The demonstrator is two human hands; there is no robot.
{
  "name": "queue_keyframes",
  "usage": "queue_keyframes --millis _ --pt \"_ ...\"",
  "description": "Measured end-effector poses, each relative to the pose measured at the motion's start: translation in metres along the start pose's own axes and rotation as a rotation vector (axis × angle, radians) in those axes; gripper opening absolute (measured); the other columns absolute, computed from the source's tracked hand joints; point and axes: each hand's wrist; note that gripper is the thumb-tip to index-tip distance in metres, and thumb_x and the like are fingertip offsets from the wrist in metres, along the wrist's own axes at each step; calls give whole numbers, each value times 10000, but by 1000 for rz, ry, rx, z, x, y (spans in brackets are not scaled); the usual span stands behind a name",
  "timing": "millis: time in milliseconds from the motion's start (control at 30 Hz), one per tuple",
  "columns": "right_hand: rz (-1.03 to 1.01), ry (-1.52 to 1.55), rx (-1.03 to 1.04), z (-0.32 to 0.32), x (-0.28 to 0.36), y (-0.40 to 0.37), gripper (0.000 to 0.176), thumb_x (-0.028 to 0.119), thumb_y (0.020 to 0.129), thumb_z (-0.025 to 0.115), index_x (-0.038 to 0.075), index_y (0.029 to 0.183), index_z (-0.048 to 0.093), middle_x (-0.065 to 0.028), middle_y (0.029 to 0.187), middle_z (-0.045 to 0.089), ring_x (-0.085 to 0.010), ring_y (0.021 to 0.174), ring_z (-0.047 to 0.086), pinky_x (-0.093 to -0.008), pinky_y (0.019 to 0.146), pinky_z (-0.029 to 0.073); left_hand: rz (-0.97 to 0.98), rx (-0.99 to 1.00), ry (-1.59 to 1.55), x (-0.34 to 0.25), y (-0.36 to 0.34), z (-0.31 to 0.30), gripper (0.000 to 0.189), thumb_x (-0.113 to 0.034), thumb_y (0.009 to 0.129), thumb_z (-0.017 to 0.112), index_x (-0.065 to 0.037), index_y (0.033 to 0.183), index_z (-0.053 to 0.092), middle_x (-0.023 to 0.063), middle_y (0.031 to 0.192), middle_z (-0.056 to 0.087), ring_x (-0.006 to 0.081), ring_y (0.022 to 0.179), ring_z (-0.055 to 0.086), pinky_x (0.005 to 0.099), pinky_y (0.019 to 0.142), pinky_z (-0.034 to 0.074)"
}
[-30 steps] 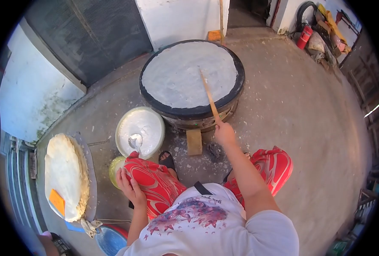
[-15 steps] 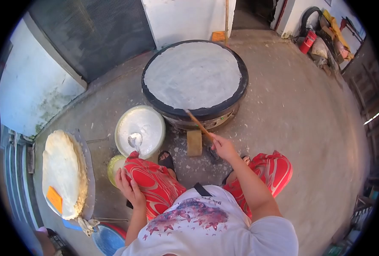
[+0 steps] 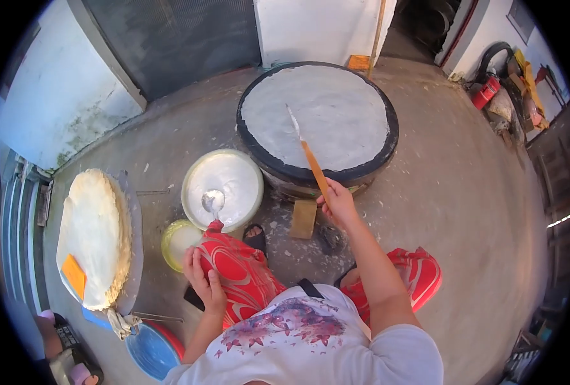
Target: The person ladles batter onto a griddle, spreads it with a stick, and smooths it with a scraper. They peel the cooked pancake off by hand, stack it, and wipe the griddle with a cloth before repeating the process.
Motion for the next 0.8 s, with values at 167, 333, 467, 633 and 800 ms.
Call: queue_keyframes --millis 167,333,467,633,800 --pt "-171 248 52 22 33 10 436 62 890 428 122 1314 346 -28 858 558 -76 524 457 -204 439 380 -48 0 -60 1 2 -4 458 -244 866 422 41 1224 410 205 1279 365 368 1209 315 437 1015 210" --pt "-35 86 -47 16 36 37 457 40 886 416 126 1325 323 -31 884 538 -73 499 398 -209 403 349 -135 -30 -151 6 1 -5 477 -280 880 416 36 1236 404 202 1285 363 349 1209 323 429 1016 209" --pt "-16 11 -91 15 29 81 434 45 887 402 139 1308 351 -31 855 536 -74 486 401 -220 373 343 -139 -9 -140 6 2 -4 472 -275 878 416 38 1231 406 205 1284 362 357 1206 325 436 1011 214" --pt "18 -57 -120 35 48 118 420 75 891 374 131 1307 354 -39 835 539 -93 486 444 -231 376 364 -108 51 -112 1 9 -4 467 -265 860 427 42 1213 413 215 1266 374 383 1193 329 461 1001 223" --pt "42 -170 -144 41 63 171 423 120 900 312 140 1322 336 -39 790 546 -108 489 447 -252 394 373 -114 56 -123 1 10 -2 476 -263 842 441 44 1205 418 218 1258 378 394 1186 332 468 993 236"
Point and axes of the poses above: each hand's wrist, its own y-axis towards the middle knuckle, its own z-axis out of the palm, x = y × z
